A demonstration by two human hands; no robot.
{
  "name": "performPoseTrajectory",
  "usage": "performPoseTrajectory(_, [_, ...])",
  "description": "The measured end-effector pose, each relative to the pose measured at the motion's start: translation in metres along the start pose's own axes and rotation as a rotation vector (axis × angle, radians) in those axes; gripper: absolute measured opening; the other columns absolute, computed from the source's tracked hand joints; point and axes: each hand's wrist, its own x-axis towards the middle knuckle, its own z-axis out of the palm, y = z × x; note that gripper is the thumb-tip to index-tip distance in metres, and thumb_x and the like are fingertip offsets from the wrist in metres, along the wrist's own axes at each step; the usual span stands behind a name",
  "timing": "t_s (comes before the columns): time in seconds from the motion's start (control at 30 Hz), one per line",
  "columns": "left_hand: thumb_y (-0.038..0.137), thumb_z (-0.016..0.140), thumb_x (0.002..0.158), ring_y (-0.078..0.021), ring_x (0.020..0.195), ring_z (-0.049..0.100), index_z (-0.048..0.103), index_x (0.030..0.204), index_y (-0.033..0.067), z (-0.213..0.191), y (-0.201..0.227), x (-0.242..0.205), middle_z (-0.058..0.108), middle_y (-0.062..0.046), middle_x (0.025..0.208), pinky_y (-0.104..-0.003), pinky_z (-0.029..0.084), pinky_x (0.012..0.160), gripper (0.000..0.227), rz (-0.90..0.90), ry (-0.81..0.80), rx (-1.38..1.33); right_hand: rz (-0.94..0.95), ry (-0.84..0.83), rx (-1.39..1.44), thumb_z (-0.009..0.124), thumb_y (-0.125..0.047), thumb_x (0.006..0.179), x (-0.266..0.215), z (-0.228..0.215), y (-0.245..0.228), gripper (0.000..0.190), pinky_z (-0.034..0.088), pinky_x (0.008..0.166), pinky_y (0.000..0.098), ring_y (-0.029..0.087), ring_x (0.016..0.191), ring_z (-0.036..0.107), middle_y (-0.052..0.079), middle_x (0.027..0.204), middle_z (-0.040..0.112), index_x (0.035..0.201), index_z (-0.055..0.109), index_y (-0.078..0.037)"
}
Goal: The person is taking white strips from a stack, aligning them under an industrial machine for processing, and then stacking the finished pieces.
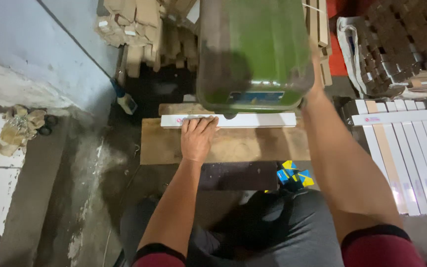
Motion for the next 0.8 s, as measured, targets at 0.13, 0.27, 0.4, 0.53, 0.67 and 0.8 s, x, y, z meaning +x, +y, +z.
performPoseTrajectory(0.13, [0.013, 0.077, 0.092, -0.0232, 0.099, 0.052, 0.07, 0.126, 0.0201, -0.025, 0.008, 0.013, 0.063, 0.007, 0.119, -0.045, 0.042, 0.1, 0.035, 0.059, 0.003, 0.096, -0.164, 0.042, 0.081, 0.053, -0.036, 0.106, -0.007, 0.002, -0.015, 0.019, 0.055, 0.085, 0.0268, 0.008, 0.094, 0.06, -0.004, 0.104, 0.063, 0.11, 0.061, -0.019])
performPoseTrajectory(0.27, [0.017, 0.081, 0.092, -0.0234, 0.098, 0.052, 0.069, 0.122, 0.0214, -0.03, 0.013, 0.017, 0.062, 0.005, 0.117, -0.046, 0.043, 0.097, 0.032, 0.082, 0.034, 0.16, -0.405, 0.023, -0.082, 0.044, -0.043, 0.112, -0.04, -0.005, -0.031, 0.041, 0.052, 0.092, 0.0297, 0.015, 0.113, 0.056, 0.006, 0.126, 0.059, 0.131, 0.054, -0.008])
performPoseTrajectory(0.4, [0.016, 0.076, 0.092, -0.0229, 0.097, 0.052, 0.069, 0.118, 0.0235, -0.026, 0.013, 0.014, 0.063, 0.007, 0.117, -0.045, 0.041, 0.096, 0.028, 0.095, 0.066, 0.2, -0.595, 0.051, -0.264, 0.036, -0.028, 0.117, -0.087, -0.006, -0.026, 0.035, 0.044, 0.1, 0.0369, 0.023, 0.112, 0.054, 0.013, 0.121, 0.056, 0.131, 0.049, 0.001])
performPoseTrajectory(0.53, [0.035, 0.052, 0.107, -0.0183, 0.112, 0.057, 0.066, 0.127, 0.0249, -0.015, 0.009, 0.007, 0.063, 0.004, 0.124, -0.042, 0.037, 0.102, 0.026, 0.061, 0.035, 0.121, -0.693, 0.103, -0.271, 0.039, -0.007, 0.113, -0.119, -0.006, 0.01, 0.024, 0.047, 0.096, 0.0482, 0.037, 0.109, 0.056, 0.023, 0.112, 0.056, 0.128, 0.051, 0.007])
performPoseTrajectory(0.67, [0.036, 0.055, 0.106, -0.0197, 0.113, 0.057, 0.066, 0.124, 0.0243, -0.022, 0.013, 0.012, 0.063, 0.002, 0.122, -0.043, 0.038, 0.101, 0.024, 0.071, 0.073, 0.147, -0.626, 0.122, -0.399, 0.048, -0.006, 0.109, -0.148, -0.009, 0.028, 0.022, 0.047, 0.102, 0.0422, 0.041, 0.126, 0.057, 0.017, 0.121, 0.06, 0.125, 0.056, 0.006])
performPoseTrajectory(0.8, [0.037, 0.052, 0.108, -0.0206, 0.115, 0.056, 0.066, 0.125, 0.0257, -0.017, 0.013, 0.008, 0.063, 0.001, 0.121, -0.044, 0.036, 0.102, 0.024, 0.071, 0.096, 0.15, -0.607, 0.132, -0.424, 0.048, -0.01, 0.11, -0.149, -0.009, 0.025, 0.022, 0.046, 0.104, 0.0413, 0.039, 0.129, 0.055, 0.016, 0.123, 0.059, 0.125, 0.057, 0.003])
